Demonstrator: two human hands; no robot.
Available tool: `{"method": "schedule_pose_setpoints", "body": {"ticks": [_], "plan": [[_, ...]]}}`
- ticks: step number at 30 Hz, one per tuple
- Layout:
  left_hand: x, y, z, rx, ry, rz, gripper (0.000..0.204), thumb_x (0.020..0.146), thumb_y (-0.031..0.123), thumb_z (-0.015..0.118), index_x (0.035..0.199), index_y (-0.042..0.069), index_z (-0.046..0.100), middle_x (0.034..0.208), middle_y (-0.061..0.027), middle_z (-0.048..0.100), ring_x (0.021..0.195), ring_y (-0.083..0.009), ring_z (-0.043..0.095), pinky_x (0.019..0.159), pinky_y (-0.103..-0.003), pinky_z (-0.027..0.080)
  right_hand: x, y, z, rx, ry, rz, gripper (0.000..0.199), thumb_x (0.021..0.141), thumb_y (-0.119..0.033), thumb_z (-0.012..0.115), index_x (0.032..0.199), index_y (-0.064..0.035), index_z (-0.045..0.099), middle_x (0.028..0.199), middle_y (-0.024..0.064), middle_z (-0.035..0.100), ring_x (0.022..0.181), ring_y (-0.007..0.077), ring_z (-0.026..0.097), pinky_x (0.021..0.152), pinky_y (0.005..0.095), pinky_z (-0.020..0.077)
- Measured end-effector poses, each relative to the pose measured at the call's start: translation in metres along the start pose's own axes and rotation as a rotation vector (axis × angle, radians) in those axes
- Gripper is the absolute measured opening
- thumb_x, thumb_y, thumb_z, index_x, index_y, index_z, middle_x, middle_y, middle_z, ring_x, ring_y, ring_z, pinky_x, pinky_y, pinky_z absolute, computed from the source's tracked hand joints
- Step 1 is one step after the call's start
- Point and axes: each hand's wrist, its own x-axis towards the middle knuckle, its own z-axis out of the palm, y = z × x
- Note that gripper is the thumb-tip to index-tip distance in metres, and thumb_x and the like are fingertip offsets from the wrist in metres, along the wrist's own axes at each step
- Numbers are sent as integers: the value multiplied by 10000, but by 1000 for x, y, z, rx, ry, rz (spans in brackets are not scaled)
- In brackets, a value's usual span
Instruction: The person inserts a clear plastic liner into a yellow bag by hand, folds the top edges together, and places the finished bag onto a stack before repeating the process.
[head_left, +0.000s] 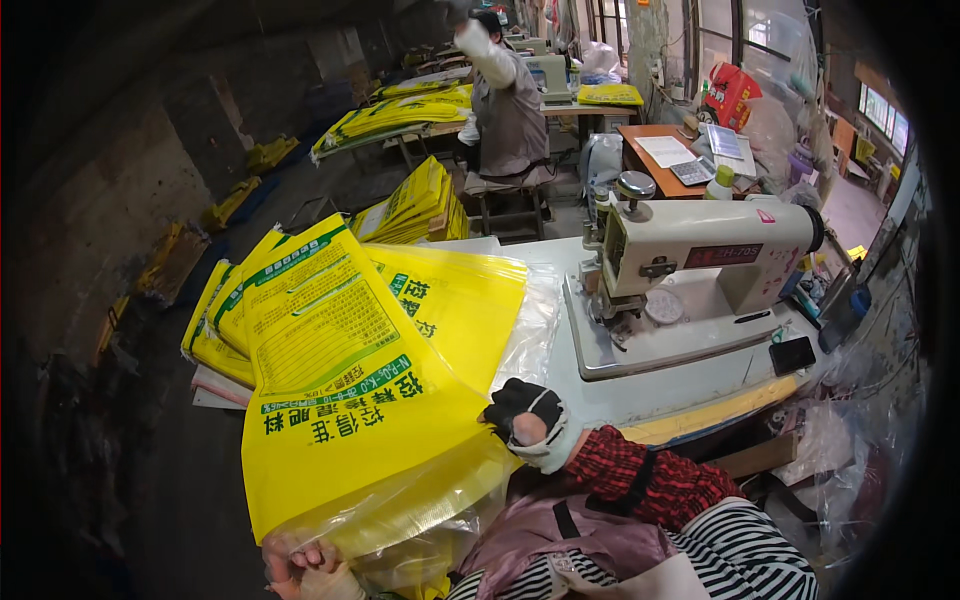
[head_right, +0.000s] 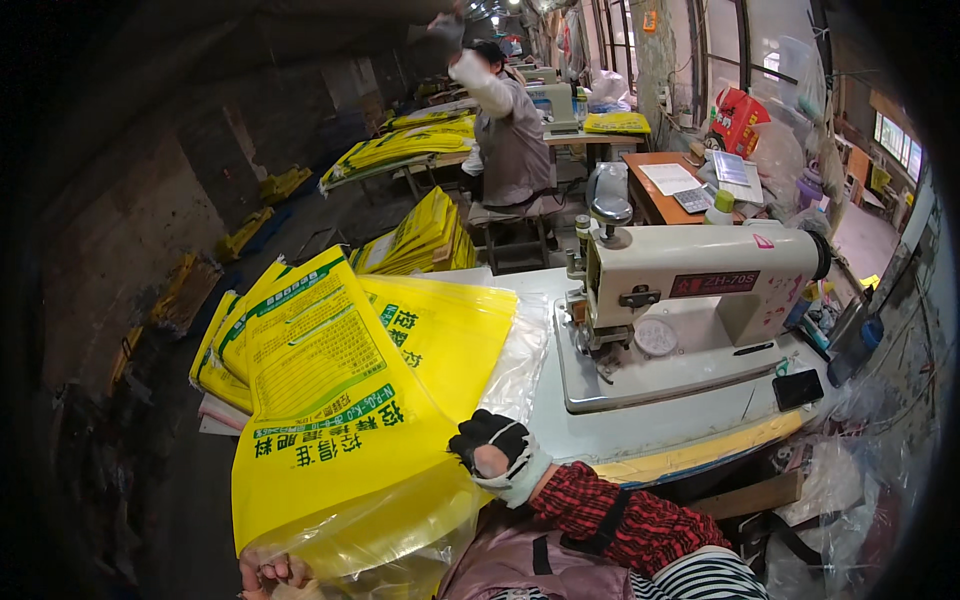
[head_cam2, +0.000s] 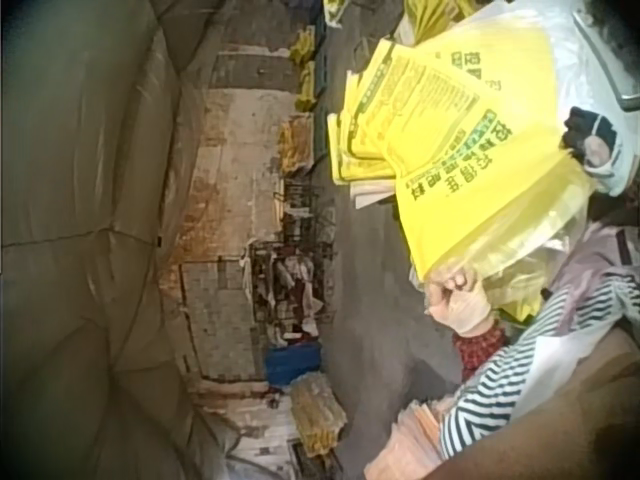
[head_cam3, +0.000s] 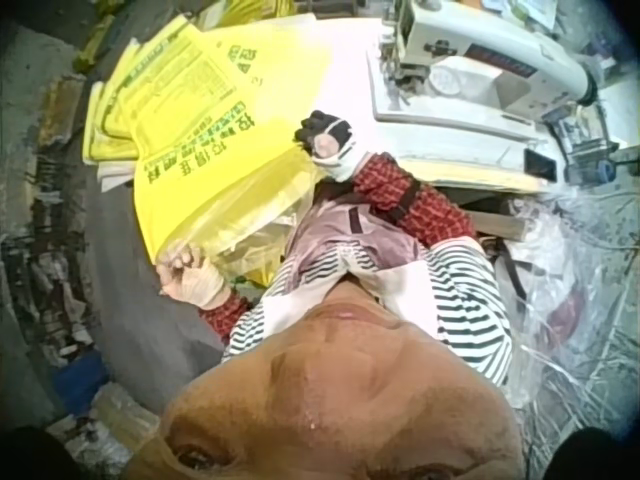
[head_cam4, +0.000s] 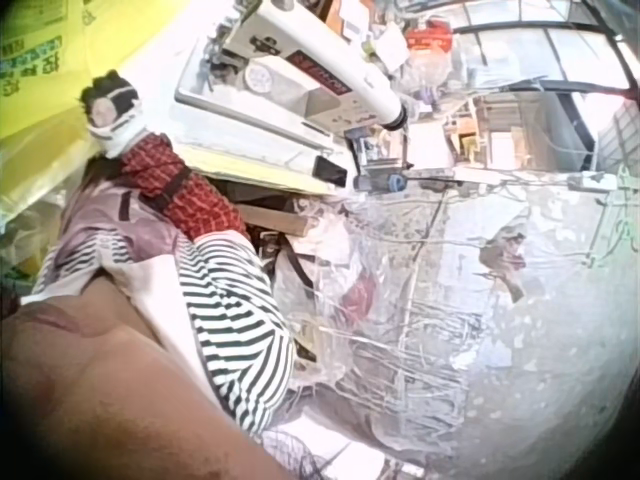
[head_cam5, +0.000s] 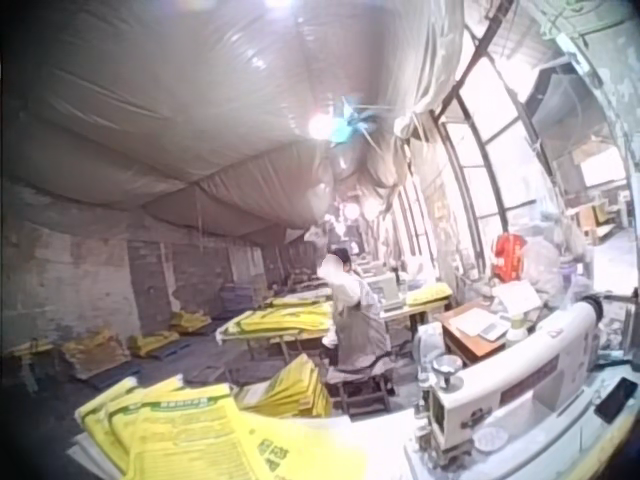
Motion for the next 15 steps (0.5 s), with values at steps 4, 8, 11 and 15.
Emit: {"method": "schedule_pose_setpoints", "body": {"ticks": [4,8,11,15], "plan": [[-1,-11,-8,486,210,283,218,966,224,590,894,25,642,840,-95,624,715,-223,566,653,-336,454,1,1,0,-13,6,1,194,805,-110,603,973,-48,680,993,138,672,927,339,628,779,427,521],[5,-23,-35,1502,485,887,234,984,135,529,814,4,620,781,-139,633,680,-272,571,607,-377,464,1,2,-3,38,23,20,194,805,-111,610,974,-49,681,992,138,672,922,339,629,776,425,521],[9,-27,-48,2056,383,1258,255,988,97,494,774,2,594,712,-156,605,618,-299,552,562,-399,463,1,2,-5,47,44,20,196,801,-112,617,974,-48,681,970,136,671,908,335,628,763,424,519],[7,-33,-46,1668,378,936,252,974,65,485,752,6,589,630,-155,576,544,-304,542,550,-410,490,1,2,-6,14,22,13,193,792,-114,624,962,-47,686,927,130,667,870,328,622,734,424,515]]}}
